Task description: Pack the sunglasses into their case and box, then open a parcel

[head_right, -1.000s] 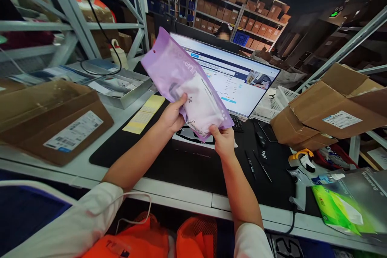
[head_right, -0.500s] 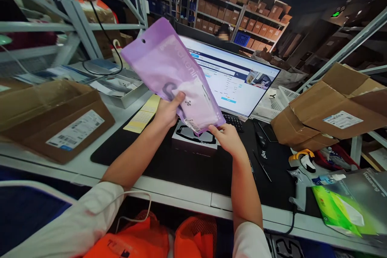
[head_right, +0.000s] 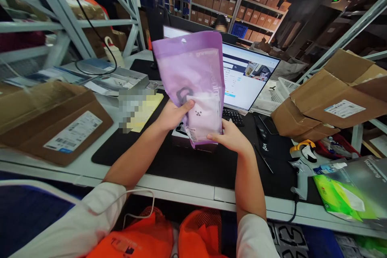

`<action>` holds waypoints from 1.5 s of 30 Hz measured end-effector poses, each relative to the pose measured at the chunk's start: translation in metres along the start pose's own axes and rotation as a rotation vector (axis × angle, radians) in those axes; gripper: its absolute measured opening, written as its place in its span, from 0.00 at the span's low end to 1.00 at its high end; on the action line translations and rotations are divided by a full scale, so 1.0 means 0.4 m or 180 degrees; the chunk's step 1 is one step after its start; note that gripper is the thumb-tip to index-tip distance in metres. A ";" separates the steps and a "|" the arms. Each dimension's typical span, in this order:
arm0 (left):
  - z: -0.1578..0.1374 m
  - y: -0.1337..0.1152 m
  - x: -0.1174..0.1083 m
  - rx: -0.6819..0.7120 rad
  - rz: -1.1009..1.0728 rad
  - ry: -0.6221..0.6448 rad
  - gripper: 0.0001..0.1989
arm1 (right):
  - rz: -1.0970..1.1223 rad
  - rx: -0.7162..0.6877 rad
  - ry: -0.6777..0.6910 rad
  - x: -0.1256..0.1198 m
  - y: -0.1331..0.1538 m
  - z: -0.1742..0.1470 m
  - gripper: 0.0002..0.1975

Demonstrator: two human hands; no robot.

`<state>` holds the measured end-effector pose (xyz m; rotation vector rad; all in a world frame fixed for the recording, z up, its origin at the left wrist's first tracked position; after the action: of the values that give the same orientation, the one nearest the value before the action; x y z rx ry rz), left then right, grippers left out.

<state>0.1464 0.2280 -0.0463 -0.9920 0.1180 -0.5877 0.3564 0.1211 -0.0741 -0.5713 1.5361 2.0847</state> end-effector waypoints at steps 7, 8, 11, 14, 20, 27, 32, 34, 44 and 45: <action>-0.011 0.029 0.034 -0.0589 0.0079 0.0779 0.27 | 0.0625 0.0002 -0.1084 0.015 0.009 0.003 0.29; -0.015 0.026 0.034 -0.0612 0.0335 0.0983 0.24 | 0.0612 -0.0013 -0.1256 0.007 0.006 0.004 0.28; -0.022 0.012 0.036 -0.0518 0.1212 0.1316 0.13 | 0.0445 0.0012 -0.1447 -0.020 -0.004 0.003 0.25; -0.025 0.000 0.041 -0.0338 0.1846 0.1695 0.10 | 0.0298 0.0051 -0.1371 -0.042 -0.009 -0.001 0.21; -0.024 0.005 0.042 -0.0365 0.2014 0.2031 0.10 | 0.0267 -0.0117 -0.1457 -0.037 -0.006 0.000 0.19; -0.031 0.041 0.048 -0.1281 0.1529 0.2795 0.09 | 0.0984 -0.0110 -0.1912 -0.063 -0.047 0.005 0.28; -0.036 0.029 0.021 -0.1986 0.0576 0.3906 0.13 | 0.2096 -0.0112 -0.2043 -0.079 -0.049 0.002 0.29; -0.030 0.028 0.004 -0.2318 0.0074 0.4166 0.20 | 0.2285 -0.0136 -0.2125 -0.072 -0.039 0.003 0.28; -0.029 -0.015 0.041 0.1025 0.1826 0.0671 0.28 | -0.0316 -0.0467 -0.2872 -0.067 0.044 -0.089 0.29; -0.049 -0.026 0.062 0.1464 0.2036 0.0560 0.25 | -0.0512 -0.0548 -0.2800 -0.059 0.056 -0.095 0.30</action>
<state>0.1559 0.1962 -0.0444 -0.4115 0.4194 -0.0964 0.3635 0.0760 -0.0539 0.1755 0.7796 1.9401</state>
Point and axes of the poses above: each hand's wrist, its own z-axis towards the middle knuckle, its own x-axis out of the palm, y = z × x, the point moved 2 cm from there along z, towards the middle knuckle, and after that the axes turned 2 degrees about -z, right-handed, at the moved point
